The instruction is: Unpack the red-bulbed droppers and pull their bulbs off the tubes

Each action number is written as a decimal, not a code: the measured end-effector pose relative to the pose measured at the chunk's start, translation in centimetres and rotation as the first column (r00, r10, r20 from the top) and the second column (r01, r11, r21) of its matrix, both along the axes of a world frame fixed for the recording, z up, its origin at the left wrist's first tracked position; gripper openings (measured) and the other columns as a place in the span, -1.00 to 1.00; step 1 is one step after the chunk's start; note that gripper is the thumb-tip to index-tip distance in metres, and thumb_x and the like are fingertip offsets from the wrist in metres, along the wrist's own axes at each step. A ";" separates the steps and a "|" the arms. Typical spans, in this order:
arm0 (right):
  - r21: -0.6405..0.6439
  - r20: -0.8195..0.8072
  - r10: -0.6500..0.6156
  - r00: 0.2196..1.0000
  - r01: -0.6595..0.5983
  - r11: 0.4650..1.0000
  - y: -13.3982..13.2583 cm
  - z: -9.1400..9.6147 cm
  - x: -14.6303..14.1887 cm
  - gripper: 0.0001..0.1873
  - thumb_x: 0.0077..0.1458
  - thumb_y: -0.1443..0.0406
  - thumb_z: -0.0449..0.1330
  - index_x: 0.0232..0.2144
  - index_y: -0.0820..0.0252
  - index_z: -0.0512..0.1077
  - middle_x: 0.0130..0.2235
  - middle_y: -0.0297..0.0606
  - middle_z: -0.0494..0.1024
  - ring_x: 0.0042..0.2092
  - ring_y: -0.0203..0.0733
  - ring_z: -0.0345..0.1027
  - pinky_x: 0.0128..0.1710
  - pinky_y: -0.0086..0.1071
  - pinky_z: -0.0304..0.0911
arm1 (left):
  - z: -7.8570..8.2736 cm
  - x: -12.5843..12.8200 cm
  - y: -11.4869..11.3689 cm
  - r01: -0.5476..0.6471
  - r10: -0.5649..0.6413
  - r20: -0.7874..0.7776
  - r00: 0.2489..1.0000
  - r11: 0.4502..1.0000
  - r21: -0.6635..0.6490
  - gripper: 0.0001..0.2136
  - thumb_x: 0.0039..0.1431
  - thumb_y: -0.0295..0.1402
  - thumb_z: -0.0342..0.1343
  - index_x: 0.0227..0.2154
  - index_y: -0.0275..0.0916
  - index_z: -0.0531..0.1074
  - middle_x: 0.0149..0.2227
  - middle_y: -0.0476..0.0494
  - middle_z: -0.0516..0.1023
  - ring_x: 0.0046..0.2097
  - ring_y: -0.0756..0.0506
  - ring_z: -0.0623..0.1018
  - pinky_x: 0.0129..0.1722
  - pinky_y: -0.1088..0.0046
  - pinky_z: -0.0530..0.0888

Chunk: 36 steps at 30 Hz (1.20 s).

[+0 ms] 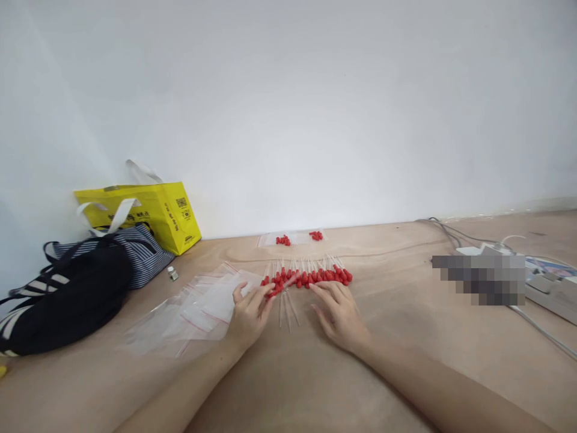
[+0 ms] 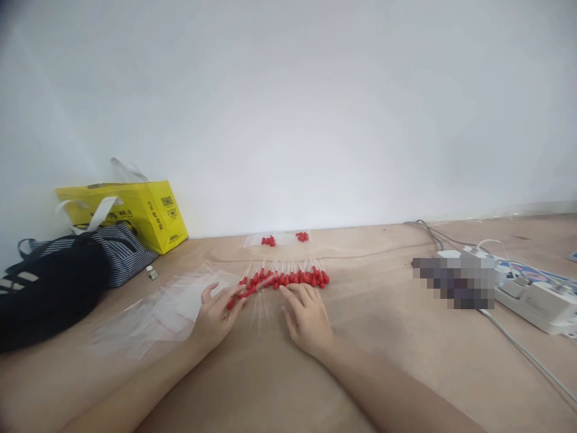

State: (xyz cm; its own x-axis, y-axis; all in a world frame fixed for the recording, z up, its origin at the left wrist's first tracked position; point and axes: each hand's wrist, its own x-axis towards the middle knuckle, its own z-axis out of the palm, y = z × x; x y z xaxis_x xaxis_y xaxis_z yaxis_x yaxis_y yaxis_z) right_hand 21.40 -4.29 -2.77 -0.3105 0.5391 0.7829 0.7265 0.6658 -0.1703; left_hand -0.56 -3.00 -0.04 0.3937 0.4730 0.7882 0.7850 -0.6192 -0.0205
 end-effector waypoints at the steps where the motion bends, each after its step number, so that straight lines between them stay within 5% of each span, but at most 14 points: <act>1: 0.038 0.029 -0.008 1.000 0.007 0.999 0.1 0.1 -0.1 -0.60 0.04 0.38 0.01 -0.02 0.25 0.23 -0.10 -0.09 0.36 -0.06 -0.11 0.18 -0.10 -0.21 0.12 | -0.3 0.0 -0.5 0.043 -0.043 -0.009 0.999 0.999 -0.006 -0.84 0.15 -0.43 -0.10 -0.22 -0.22 0.28 -0.32 -0.07 0.55 -0.34 -0.02 0.52 -0.06 0.24 0.17; 5: 0.125 0.140 0.016 0.990 -0.034 0.992 0.6 0.2 -0.4 -0.59 0.05 0.34 0.03 0.00 0.14 0.23 -0.10 -0.18 0.40 0.00 -0.13 0.14 0.02 -0.12 -0.05 | -0.9 1.0 -1.9 0.142 -0.142 -0.026 0.989 0.990 -0.017 -0.85 0.13 -0.45 -0.08 -0.23 -0.18 0.29 -0.37 0.00 0.55 -0.36 0.00 0.51 -0.06 0.31 0.24; 12: 0.136 0.177 0.040 0.983 -0.065 0.989 1.4 -1.0 -0.6 -0.76 0.02 0.42 0.05 -0.25 0.09 0.39 -0.44 -0.32 0.50 -0.12 -0.18 0.24 0.05 -0.05 -0.19 | -0.6 2.1 -2.3 0.157 -0.157 0.001 0.988 0.987 -0.012 -0.86 0.12 -0.45 -0.07 -0.29 -0.17 0.33 -0.40 0.03 0.55 -0.39 0.01 0.49 -0.06 0.31 0.26; 21: 0.214 0.248 0.037 0.968 -0.092 0.973 0.6 -0.2 -0.8 -0.76 0.06 0.45 -0.06 -0.38 0.19 0.39 -0.50 -0.31 0.41 -0.25 -0.24 0.23 0.05 -0.06 -0.18 | -1.0 2.7 -1.8 0.084 -0.092 -0.100 0.991 0.993 -0.082 -0.82 0.16 -0.34 -0.08 -0.28 -0.13 0.42 -0.21 -0.06 0.51 -0.08 -0.12 0.41 -0.02 0.15 0.08; 27: 0.228 0.237 0.036 0.971 -0.091 0.969 0.2 -0.3 -1.1 -0.81 0.09 0.37 -0.01 -0.27 0.19 0.37 -0.50 -0.33 0.43 -0.27 -0.26 0.26 0.07 -0.03 -0.22 | -1.5 2.8 -1.7 0.135 -0.137 -0.124 0.983 0.991 -0.025 -0.80 0.19 -0.38 -0.12 -0.31 -0.18 0.42 -0.16 -0.06 0.50 -0.04 -0.11 0.39 0.03 0.12 0.01; 36: 0.243 0.211 0.082 0.974 -0.133 0.961 0.3 -0.7 -0.9 -0.79 0.03 0.48 -0.03 -0.48 0.18 0.35 -0.57 -0.39 0.46 -0.18 -0.23 0.30 0.10 0.08 -0.43 | -2.0 2.9 -1.5 0.155 -0.150 -0.118 0.982 0.987 0.042 -0.84 0.14 -0.37 -0.05 -0.46 -0.19 0.41 -0.18 -0.01 0.51 -0.04 -0.11 0.39 0.06 0.11 -0.02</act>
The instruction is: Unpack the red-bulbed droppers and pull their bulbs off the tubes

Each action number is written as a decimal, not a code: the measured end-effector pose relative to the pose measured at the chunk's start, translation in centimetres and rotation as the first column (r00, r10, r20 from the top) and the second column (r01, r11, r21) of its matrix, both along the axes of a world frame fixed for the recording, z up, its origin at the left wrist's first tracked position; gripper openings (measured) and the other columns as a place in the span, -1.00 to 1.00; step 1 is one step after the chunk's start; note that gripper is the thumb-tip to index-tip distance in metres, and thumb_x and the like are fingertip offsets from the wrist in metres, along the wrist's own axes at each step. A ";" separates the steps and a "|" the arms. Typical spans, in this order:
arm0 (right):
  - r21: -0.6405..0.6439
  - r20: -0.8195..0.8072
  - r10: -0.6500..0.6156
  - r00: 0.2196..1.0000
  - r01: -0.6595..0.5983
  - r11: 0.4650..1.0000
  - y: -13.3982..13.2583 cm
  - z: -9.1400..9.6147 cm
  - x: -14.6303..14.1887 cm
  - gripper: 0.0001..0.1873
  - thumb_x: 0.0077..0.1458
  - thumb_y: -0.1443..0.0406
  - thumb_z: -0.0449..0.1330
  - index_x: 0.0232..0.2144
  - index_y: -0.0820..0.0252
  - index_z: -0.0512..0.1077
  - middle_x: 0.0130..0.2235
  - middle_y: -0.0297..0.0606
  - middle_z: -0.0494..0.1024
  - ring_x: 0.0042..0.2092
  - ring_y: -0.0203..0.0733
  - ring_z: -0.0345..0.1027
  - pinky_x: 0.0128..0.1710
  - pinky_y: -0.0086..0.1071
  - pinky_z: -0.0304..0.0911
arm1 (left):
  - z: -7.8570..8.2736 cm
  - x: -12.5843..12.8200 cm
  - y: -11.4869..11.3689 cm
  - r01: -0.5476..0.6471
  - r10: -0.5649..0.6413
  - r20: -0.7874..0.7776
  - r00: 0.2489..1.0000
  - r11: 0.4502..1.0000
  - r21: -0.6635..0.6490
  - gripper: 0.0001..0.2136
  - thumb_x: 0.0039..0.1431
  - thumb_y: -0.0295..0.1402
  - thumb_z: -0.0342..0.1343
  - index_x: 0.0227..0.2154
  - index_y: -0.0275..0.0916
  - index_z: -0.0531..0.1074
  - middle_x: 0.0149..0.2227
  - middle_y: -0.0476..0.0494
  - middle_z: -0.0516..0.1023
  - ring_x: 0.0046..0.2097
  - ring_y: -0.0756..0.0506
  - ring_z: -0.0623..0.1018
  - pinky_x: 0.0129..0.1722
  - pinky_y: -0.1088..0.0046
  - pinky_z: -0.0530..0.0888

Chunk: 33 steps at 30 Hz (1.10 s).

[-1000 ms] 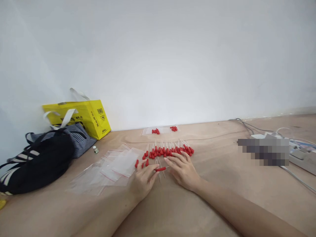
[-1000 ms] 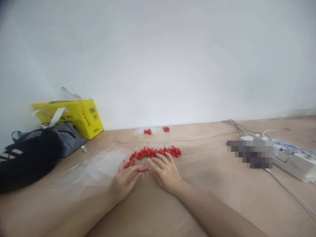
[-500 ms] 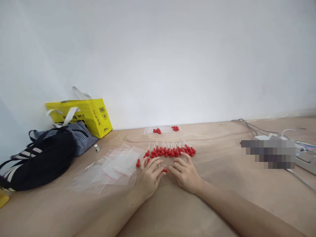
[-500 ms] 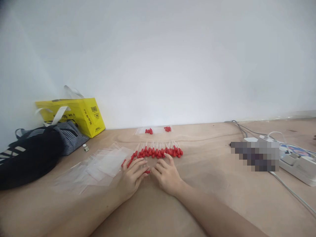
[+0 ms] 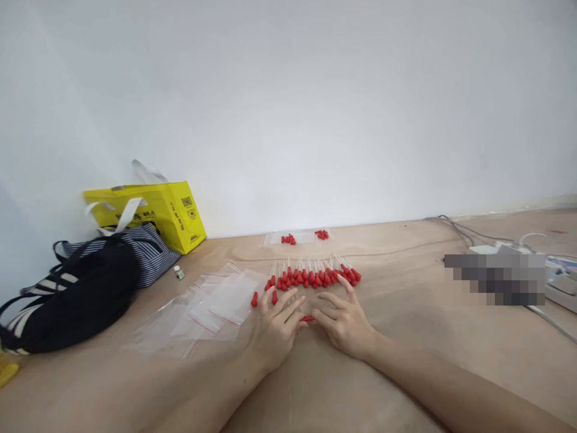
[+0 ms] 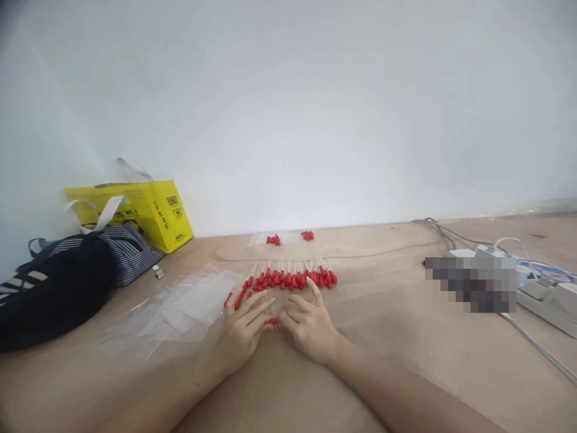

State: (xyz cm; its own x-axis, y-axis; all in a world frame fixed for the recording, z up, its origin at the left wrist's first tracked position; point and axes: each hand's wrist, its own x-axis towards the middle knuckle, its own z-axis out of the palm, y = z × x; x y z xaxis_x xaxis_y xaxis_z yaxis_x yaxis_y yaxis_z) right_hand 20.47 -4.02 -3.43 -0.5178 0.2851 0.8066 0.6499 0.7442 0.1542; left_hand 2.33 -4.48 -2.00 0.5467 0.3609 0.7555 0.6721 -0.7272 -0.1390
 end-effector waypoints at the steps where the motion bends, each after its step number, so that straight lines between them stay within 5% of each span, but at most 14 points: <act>1: 0.011 0.001 -0.002 1.000 0.002 1.000 0.0 0.0 0.1 -0.80 0.03 0.48 -0.03 -0.48 0.18 0.34 -0.58 -0.40 0.45 -0.17 -0.23 0.30 0.10 0.08 -0.44 | 0.0 0.0 0.0 -0.010 0.010 -0.013 1.000 1.000 0.005 -0.84 0.14 -0.38 -0.05 -0.48 -0.19 0.41 -0.17 -0.01 0.51 -0.04 -0.11 0.39 0.06 0.09 -0.02; 13: -0.002 -0.003 -0.023 1.000 0.023 1.000 -0.5 0.0 -0.2 -0.82 0.04 0.45 -0.02 -0.47 0.16 0.34 -0.57 -0.41 0.45 -0.19 -0.24 0.30 0.09 0.06 -0.40 | 0.4 -0.1 -0.7 -0.002 0.001 -0.039 0.999 1.000 -0.019 -0.74 0.09 -0.56 -0.18 -0.43 -0.20 0.39 -0.36 0.00 0.52 -0.03 -0.11 0.38 0.05 0.13 -0.02; 19: -0.023 -0.065 -0.085 0.994 0.083 0.996 -0.4 -0.1 0.9 -0.83 0.07 0.39 0.00 -0.48 0.18 0.36 -0.55 -0.37 0.45 -0.26 -0.24 0.30 -0.02 -0.12 -0.11 | 1.2 -2.3 -0.8 -0.150 0.150 -0.018 0.988 0.988 0.033 -0.74 0.13 -0.52 -0.19 -0.46 -0.21 0.39 -0.34 -0.04 0.51 -0.11 -0.16 0.41 -0.05 0.14 0.15; 22: -0.113 -0.037 -0.149 0.988 0.144 0.983 -0.3 -0.2 1.2 -0.83 0.08 0.34 -0.01 -0.42 0.15 0.39 -0.57 -0.36 0.41 -0.44 -0.32 0.27 -0.31 -0.37 0.07 | 1.4 -4.0 -0.3 -0.233 0.233 0.038 0.972 0.973 -0.003 -0.80 0.15 -0.43 -0.13 -0.45 -0.22 0.40 -0.39 -0.10 0.46 -0.26 -0.11 0.43 -0.24 0.29 0.33; 25: -0.266 0.009 -0.201 0.980 0.196 0.944 -0.1 -0.5 0.8 -0.74 0.08 0.38 -0.05 -0.23 0.11 0.37 -0.46 -0.32 0.41 -0.51 -0.36 0.23 -0.55 -0.48 -0.01 | 1.3 -4.6 0.2 -0.241 0.254 0.092 0.963 0.961 -0.135 -0.81 0.15 -0.38 -0.13 -0.33 -0.23 0.39 -0.43 -0.09 0.37 -0.37 -0.03 0.41 -0.39 0.46 0.39; 29: -0.460 -0.022 -0.187 0.982 0.157 0.874 0.5 -0.7 0.3 -0.57 0.01 0.48 -0.12 -0.05 0.20 0.22 -0.29 -0.19 0.36 -0.36 -0.29 0.28 -0.49 -0.49 0.14 | 1.3 -4.4 0.4 -0.235 0.289 0.138 0.948 0.920 -0.314 -0.78 0.04 -0.50 -0.14 -0.27 -0.24 0.32 -0.39 -0.08 0.36 -0.35 -0.01 0.44 -0.35 0.49 0.42; 33: -0.554 -0.124 -0.097 0.988 0.013 0.832 1.2 -0.8 -0.7 -0.60 -0.01 0.52 -0.14 -0.12 0.22 0.25 -0.25 -0.17 0.32 -0.26 -0.26 0.27 -0.33 -0.44 0.23 | 0.9 -4.4 0.4 -0.252 0.325 0.141 0.935 0.889 -0.383 -0.86 -0.08 -0.52 -0.11 -0.42 -0.22 0.26 -0.42 -0.04 0.37 -0.38 -0.02 0.44 -0.38 0.49 0.41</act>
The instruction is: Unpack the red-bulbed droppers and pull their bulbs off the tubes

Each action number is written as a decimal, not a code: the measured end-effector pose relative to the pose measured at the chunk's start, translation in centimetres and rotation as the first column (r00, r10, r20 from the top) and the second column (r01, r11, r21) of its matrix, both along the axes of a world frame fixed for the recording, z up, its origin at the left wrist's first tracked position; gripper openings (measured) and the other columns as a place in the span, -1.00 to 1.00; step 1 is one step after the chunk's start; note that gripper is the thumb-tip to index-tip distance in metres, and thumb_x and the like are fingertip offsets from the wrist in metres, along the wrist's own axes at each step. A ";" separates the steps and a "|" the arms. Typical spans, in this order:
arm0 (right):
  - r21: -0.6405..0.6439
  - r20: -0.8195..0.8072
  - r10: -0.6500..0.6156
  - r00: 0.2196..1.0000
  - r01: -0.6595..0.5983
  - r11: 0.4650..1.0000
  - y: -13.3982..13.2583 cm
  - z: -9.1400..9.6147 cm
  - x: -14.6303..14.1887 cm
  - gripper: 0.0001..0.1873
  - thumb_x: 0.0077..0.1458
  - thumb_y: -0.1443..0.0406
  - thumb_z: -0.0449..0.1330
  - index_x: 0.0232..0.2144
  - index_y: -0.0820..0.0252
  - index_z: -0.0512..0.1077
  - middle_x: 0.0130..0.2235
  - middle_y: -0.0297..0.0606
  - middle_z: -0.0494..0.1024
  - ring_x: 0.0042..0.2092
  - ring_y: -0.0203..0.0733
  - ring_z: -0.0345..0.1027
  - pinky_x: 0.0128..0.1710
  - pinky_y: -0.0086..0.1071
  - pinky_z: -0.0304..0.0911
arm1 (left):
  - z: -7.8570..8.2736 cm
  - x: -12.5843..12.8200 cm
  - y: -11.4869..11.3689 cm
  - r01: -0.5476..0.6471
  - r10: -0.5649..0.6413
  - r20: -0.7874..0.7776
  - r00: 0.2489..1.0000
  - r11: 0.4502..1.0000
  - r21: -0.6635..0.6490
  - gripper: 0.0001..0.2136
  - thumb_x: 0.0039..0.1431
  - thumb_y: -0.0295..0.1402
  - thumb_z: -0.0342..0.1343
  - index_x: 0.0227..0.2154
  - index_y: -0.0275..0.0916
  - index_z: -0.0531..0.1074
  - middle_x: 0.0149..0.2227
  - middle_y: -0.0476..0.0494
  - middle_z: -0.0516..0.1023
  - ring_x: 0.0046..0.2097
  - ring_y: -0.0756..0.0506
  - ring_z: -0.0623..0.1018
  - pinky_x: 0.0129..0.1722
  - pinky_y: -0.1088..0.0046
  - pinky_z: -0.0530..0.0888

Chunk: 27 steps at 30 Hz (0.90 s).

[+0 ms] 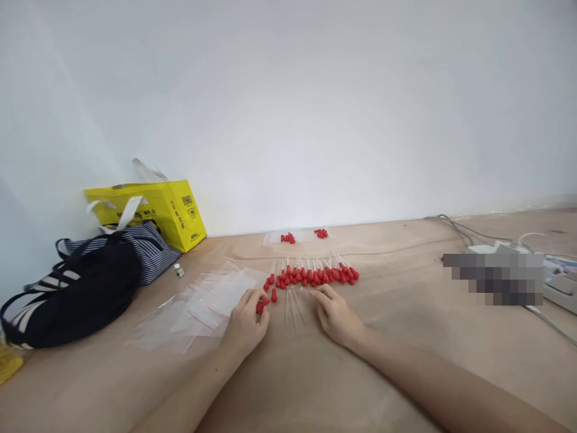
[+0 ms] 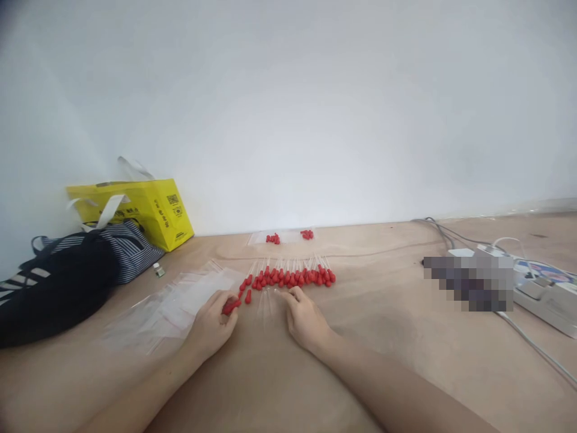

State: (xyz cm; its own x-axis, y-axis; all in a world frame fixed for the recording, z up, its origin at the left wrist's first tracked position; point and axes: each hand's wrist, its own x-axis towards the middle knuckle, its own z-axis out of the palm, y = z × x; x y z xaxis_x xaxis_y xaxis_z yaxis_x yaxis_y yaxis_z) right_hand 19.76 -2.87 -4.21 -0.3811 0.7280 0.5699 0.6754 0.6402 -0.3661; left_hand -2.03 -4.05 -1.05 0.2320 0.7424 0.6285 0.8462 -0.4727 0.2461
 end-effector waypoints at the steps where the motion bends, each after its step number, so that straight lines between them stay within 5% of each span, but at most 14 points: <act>1: -0.012 -0.017 0.000 1.000 0.000 1.000 0.1 0.0 -0.4 -0.64 -0.01 0.52 -0.13 -0.18 0.23 0.27 -0.25 -0.17 0.32 -0.26 -0.25 0.27 -0.30 -0.42 0.24 | -0.1 0.0 0.1 -0.008 0.008 -0.007 1.000 1.000 -0.007 -0.89 -0.07 -0.51 -0.10 -0.44 -0.22 0.25 -0.44 -0.03 0.36 -0.41 -0.02 0.44 -0.40 0.49 0.41; 10: -0.068 -0.063 0.047 0.997 -0.051 0.996 0.1 0.9 -3.0 -0.81 0.07 0.45 -0.09 -0.36 0.25 0.31 -0.27 -0.16 0.32 -0.22 -0.24 0.26 -0.21 -0.38 0.23 | -0.3 0.1 0.3 0.001 -0.003 -0.067 0.998 0.999 -0.034 -0.86 0.04 -0.29 -0.07 -0.47 -0.22 0.32 -0.48 -0.05 0.39 -0.43 -0.04 0.45 -0.43 0.45 0.43; 17: -0.031 -0.065 0.105 0.992 -0.108 0.994 -0.9 1.2 -2.0 -0.82 0.11 0.38 -0.07 -0.35 0.22 0.34 -0.32 -0.22 0.35 -0.27 -0.28 0.25 -0.25 -0.41 0.22 | 0.5 -0.3 -1.1 0.132 -0.125 0.062 0.990 0.983 -0.125 -0.82 -0.06 -0.47 -0.05 -0.33 -0.23 0.32 -0.37 -0.08 0.41 -0.38 -0.01 0.49 -0.44 0.53 0.48; 23: 0.012 0.016 0.079 0.997 -0.079 0.997 -1.3 1.4 -0.9 -0.89 0.03 0.35 0.05 -0.37 0.19 0.36 -0.37 -0.27 0.38 -0.28 -0.25 0.21 -0.27 -0.36 0.14 | 0.7 0.2 -1.3 0.195 -0.205 -0.093 0.974 0.975 -0.105 -0.86 0.00 -0.44 -0.05 -0.36 -0.22 0.36 -0.44 -0.06 0.47 -0.41 -0.01 0.48 -0.42 0.50 0.45; 27: 0.009 0.013 0.066 0.998 -0.066 0.998 -1.3 1.6 -0.9 -0.89 0.04 0.35 0.04 -0.40 0.18 0.37 -0.38 -0.29 0.40 -0.27 -0.25 0.20 -0.25 -0.33 0.08 | 0.3 0.2 -0.9 0.125 -0.125 -0.157 0.980 0.992 -0.010 -0.91 0.02 -0.44 -0.06 -0.45 -0.23 0.34 -0.49 -0.05 0.46 -0.42 -0.04 0.47 -0.44 0.47 0.41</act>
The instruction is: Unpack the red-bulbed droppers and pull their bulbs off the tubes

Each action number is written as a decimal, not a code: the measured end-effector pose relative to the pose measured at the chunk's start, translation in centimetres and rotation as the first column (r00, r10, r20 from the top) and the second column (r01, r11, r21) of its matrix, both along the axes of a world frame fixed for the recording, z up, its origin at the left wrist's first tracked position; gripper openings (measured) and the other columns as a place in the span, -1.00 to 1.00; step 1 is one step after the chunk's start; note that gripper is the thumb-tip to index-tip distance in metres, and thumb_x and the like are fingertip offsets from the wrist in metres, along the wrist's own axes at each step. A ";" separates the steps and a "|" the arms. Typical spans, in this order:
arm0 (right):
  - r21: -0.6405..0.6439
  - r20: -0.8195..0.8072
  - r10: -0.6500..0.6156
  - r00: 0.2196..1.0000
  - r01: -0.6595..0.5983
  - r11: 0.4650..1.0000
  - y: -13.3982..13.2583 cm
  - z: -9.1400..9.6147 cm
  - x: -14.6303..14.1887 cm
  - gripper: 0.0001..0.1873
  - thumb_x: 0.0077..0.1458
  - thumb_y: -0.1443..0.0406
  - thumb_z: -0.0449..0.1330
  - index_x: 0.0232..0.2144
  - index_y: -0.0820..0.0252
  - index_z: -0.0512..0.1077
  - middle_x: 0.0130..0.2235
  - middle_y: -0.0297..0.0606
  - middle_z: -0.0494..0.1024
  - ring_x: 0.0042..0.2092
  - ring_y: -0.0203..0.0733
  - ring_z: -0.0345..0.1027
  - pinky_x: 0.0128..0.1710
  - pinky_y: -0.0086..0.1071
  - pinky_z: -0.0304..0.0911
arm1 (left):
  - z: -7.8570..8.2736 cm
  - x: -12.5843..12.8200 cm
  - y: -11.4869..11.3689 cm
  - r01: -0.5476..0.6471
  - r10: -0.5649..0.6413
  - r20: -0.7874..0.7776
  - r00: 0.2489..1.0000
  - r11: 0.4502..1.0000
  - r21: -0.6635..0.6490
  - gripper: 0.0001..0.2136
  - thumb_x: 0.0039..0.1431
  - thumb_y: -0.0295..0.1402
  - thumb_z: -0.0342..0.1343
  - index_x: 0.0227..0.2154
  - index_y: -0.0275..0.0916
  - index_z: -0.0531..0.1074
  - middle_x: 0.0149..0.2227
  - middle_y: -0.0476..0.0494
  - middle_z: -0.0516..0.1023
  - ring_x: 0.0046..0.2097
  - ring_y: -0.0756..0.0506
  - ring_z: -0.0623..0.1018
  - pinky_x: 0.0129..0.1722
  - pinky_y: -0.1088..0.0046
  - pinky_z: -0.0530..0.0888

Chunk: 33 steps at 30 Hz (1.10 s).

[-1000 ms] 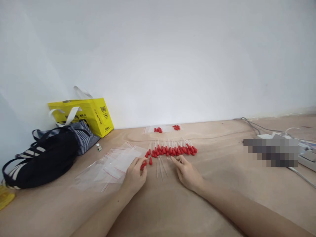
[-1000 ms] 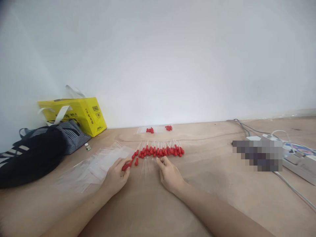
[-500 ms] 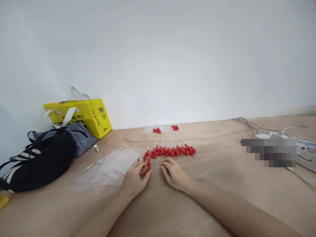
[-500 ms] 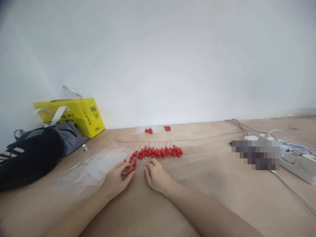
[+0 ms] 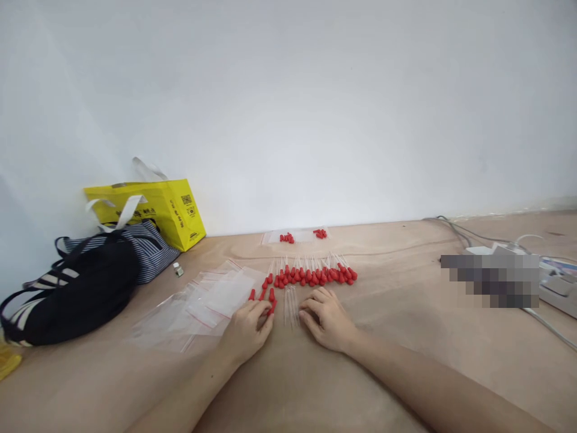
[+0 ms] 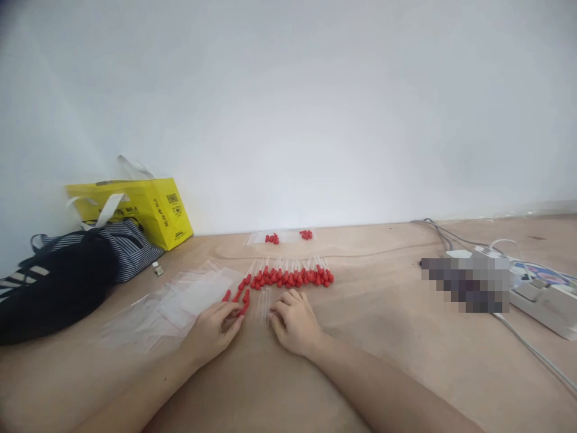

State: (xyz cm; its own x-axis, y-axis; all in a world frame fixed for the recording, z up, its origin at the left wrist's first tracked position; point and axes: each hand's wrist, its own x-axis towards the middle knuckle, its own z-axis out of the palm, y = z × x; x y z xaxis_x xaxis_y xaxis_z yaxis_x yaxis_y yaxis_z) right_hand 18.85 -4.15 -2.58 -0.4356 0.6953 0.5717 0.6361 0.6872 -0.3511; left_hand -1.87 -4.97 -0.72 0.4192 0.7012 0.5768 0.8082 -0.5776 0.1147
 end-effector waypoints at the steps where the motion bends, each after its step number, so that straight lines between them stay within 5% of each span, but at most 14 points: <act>1: -0.004 -0.004 -0.006 1.000 0.006 1.000 0.0 0.0 0.0 -0.89 0.04 0.35 0.04 -0.41 0.18 0.37 -0.38 -0.29 0.40 -0.26 -0.25 0.20 -0.25 -0.33 0.06 | -0.1 -0.2 0.2 -0.029 0.029 0.001 1.000 0.999 0.018 -0.92 0.01 -0.44 -0.06 -0.47 -0.23 0.33 -0.50 -0.06 0.46 -0.43 -0.04 0.47 -0.45 0.47 0.40; 8: 0.030 0.006 -0.022 1.000 0.021 0.999 -0.2 0.1 0.6 -0.87 0.05 0.35 0.03 -0.44 0.16 0.38 -0.39 -0.30 0.41 -0.28 -0.25 0.20 -0.28 -0.34 0.03 | 0.8 -0.4 1.1 -0.135 0.135 0.000 0.991 0.988 0.071 -0.90 0.01 -0.34 -0.02 -0.50 -0.24 0.33 -0.50 -0.08 0.42 -0.39 -0.08 0.42 -0.38 0.40 0.36; 17: 0.080 0.049 -0.044 0.998 0.040 0.996 -0.7 -0.4 3.8 -0.86 0.06 0.35 0.02 -0.48 0.15 0.36 -0.44 -0.32 0.40 -0.33 -0.27 0.21 -0.33 -0.37 0.05 | 1.7 5.9 5.6 -0.202 0.229 -0.219 0.948 0.970 0.138 -0.87 -0.05 -0.29 0.06 -0.53 -0.24 0.39 -0.42 -0.16 0.43 -0.31 -0.15 0.40 -0.33 0.30 0.28; 22: 0.088 0.053 -0.035 0.998 0.031 0.996 -0.8 -0.3 4.0 -0.84 0.06 0.35 0.02 -0.49 0.16 0.36 -0.46 -0.31 0.39 -0.35 -0.26 0.21 -0.34 -0.37 0.06 | 1.4 7.0 7.2 -0.177 0.216 -0.240 0.946 0.969 0.174 -0.90 -0.05 -0.37 0.04 -0.56 -0.26 0.41 -0.44 -0.17 0.45 -0.31 -0.16 0.40 -0.31 0.29 0.25; 28: 0.063 0.021 -0.020 1.000 0.018 0.998 -0.7 -0.2 3.8 -0.85 0.05 0.35 0.02 -0.49 0.17 0.37 -0.45 -0.30 0.39 -0.33 -0.25 0.21 -0.32 -0.35 0.07 | 1.8 4.6 4.5 -0.155 0.198 -0.176 0.964 0.960 0.231 -0.86 0.02 -0.40 -0.03 -0.55 -0.26 0.40 -0.44 -0.16 0.45 -0.33 -0.13 0.40 -0.27 0.28 0.26; 33: 0.125 0.018 -0.024 1.000 0.021 0.992 -0.3 -0.3 3.8 -0.88 0.02 0.37 0.04 -0.41 0.16 0.38 -0.40 -0.28 0.41 -0.31 -0.25 0.22 -0.29 -0.35 0.10 | 1.2 1.0 0.7 0.033 -0.023 -0.038 0.999 0.956 0.291 -0.88 0.06 -0.41 -0.03 -0.45 -0.21 0.42 -0.46 -0.06 0.45 -0.37 -0.03 0.41 -0.23 0.34 0.27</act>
